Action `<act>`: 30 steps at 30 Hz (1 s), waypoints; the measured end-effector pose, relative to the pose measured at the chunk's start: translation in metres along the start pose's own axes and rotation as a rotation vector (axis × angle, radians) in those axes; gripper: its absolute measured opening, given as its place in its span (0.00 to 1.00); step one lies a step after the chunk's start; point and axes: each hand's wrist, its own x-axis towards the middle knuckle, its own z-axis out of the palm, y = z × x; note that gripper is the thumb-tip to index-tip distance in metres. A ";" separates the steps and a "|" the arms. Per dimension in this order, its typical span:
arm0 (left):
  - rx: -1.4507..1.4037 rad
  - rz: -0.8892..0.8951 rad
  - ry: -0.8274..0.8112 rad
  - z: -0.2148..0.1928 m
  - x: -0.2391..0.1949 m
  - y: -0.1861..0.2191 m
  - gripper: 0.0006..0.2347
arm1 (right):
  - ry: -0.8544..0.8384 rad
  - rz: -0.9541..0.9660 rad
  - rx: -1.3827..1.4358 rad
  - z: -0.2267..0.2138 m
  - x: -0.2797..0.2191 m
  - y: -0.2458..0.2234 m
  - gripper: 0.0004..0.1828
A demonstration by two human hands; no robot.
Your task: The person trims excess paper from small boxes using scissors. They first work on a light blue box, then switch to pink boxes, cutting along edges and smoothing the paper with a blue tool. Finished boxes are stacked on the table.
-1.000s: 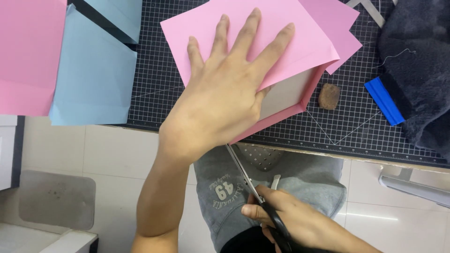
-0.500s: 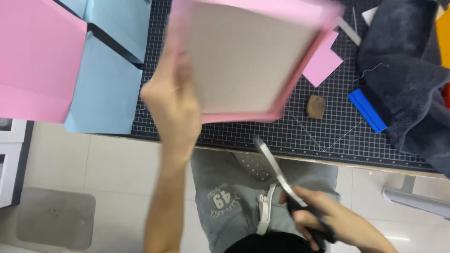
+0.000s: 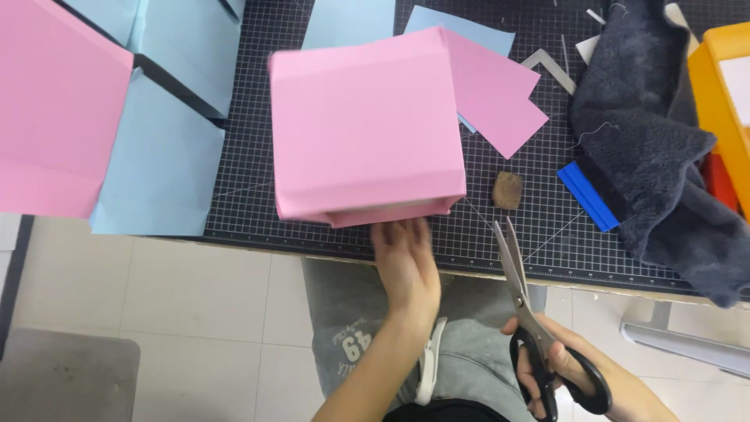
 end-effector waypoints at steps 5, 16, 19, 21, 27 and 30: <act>0.966 -0.515 -0.833 0.002 -0.069 0.043 0.19 | 0.028 0.098 -0.204 -0.028 -0.005 0.023 0.45; 2.543 1.421 -1.226 0.102 0.014 0.090 0.45 | 0.132 0.275 -0.409 0.041 0.054 -0.049 0.19; 2.548 1.378 -1.208 0.114 0.021 0.086 0.40 | 0.225 0.304 -0.299 0.040 0.065 -0.059 0.19; 2.523 1.332 -1.188 0.119 0.022 0.084 0.37 | 0.264 0.294 -0.252 0.040 0.067 -0.068 0.19; 2.470 1.347 -1.172 0.132 0.027 0.080 0.32 | 0.356 0.366 -0.292 0.044 0.069 -0.097 0.23; 2.467 1.292 -1.175 0.134 0.030 0.079 0.32 | 0.365 0.379 -0.308 0.044 0.071 -0.100 0.22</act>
